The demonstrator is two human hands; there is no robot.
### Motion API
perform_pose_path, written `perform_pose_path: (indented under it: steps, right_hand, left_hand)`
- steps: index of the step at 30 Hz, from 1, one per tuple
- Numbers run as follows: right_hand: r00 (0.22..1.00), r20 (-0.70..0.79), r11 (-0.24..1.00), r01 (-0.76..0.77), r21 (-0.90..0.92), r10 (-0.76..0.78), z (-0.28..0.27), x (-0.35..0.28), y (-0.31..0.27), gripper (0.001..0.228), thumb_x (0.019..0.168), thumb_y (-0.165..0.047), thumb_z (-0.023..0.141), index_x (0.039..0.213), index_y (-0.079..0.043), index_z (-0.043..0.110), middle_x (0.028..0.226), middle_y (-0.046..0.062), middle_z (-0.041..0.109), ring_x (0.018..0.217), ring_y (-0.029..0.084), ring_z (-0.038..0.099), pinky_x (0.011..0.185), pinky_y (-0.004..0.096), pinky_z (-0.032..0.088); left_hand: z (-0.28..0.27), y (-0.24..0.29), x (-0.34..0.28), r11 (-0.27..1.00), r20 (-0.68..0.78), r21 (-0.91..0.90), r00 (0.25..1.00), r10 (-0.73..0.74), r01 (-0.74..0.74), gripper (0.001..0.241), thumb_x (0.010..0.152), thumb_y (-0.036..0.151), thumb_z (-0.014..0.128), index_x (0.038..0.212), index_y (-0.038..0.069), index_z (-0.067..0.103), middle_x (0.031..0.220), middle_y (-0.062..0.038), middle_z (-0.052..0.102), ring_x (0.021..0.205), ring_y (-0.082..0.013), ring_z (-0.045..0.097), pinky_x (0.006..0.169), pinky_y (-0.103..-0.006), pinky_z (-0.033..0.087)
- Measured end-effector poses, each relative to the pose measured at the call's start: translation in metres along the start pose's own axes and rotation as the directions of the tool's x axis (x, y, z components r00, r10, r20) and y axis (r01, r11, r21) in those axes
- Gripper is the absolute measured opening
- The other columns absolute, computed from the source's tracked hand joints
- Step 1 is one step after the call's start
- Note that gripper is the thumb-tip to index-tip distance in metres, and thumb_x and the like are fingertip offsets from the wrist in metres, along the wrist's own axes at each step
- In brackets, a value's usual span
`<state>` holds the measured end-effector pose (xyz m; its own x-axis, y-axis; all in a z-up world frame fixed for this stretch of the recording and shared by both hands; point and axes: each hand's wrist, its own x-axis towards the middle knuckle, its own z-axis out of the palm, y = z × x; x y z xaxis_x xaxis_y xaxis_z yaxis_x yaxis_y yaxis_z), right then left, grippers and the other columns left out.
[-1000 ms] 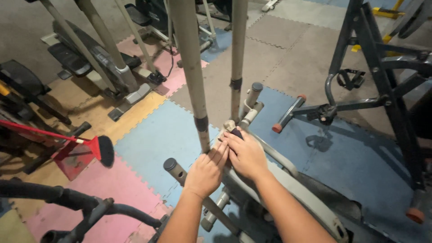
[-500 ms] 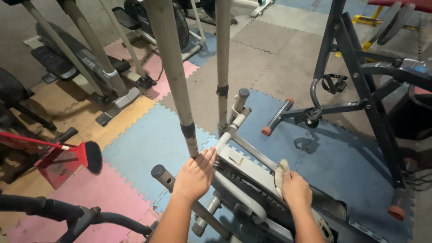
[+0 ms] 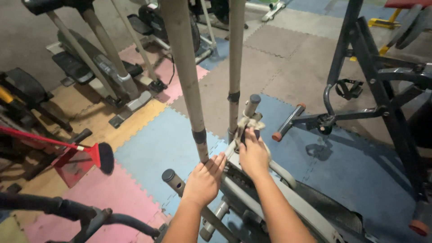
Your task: Wiping down elliptical machines and stationary bikes using a cleaning cloth.
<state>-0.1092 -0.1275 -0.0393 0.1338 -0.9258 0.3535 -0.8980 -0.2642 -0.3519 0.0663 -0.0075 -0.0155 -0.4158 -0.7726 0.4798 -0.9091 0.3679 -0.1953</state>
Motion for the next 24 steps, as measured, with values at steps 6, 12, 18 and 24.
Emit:
perform_pose_path:
  steps: [6,12,18,24]
  right_hand:
    - [0.963,0.252,0.539,-0.261,0.801,0.091,-0.044,-0.030,0.016,0.038,0.091,0.000,0.056,0.126,-0.008,0.069,0.113,0.001,0.071,0.086,0.014,0.060,0.079,0.026,0.051]
    - [0.884,0.161,-0.291,-0.030,0.956,0.439,-0.064,-0.073,0.028,0.024,0.083,-0.011,0.043,0.099,-0.003,0.060,0.077,0.022,0.064,0.070,0.031,0.067,0.068,0.040,0.062]
    - [0.660,0.091,0.144,-0.293,0.945,0.746,-0.101,-0.109,0.001,0.022,0.085,-0.025,0.063,0.094,-0.014,0.080,0.098,0.013,0.075,0.095,0.023,0.063,0.089,0.034,0.051]
    - [0.870,0.413,0.903,0.377,-0.205,-0.270,-0.107,-0.121,-0.114,0.037,0.083,-0.011,0.073,0.119,-0.019,0.076,0.123,0.006,0.069,0.098,0.026,0.061,0.080,0.041,0.060]
  left_hand:
    - [0.001,0.000,-0.003,1.000,0.001,-0.009,1.000,-0.016,0.016,0.058,0.090,0.019,0.051,0.145,0.002,0.052,0.158,-0.008,0.048,0.131,-0.0217,0.053,0.102,-0.0353,0.041]
    - [-0.002,-0.004,-0.005,0.994,-0.161,-0.070,0.984,0.073,-0.085,0.047,0.088,0.007,0.048,0.132,0.001,0.064,0.126,-0.015,0.069,0.109,-0.0307,0.066,0.080,-0.0411,0.049]
    - [-0.029,0.003,-0.041,0.731,-0.005,-0.563,0.883,-0.469,0.385,0.027,0.091,0.014,0.063,0.117,0.011,0.070,0.122,-0.007,0.069,0.121,-0.0303,0.061,0.107,-0.0379,0.046]
    - [-0.079,0.034,-0.059,0.464,0.143,-0.721,0.765,-0.629,0.515,0.052,0.104,0.031,0.047,0.149,0.007,0.048,0.155,-0.019,0.046,0.146,-0.0384,0.041,0.123,-0.0490,0.027]
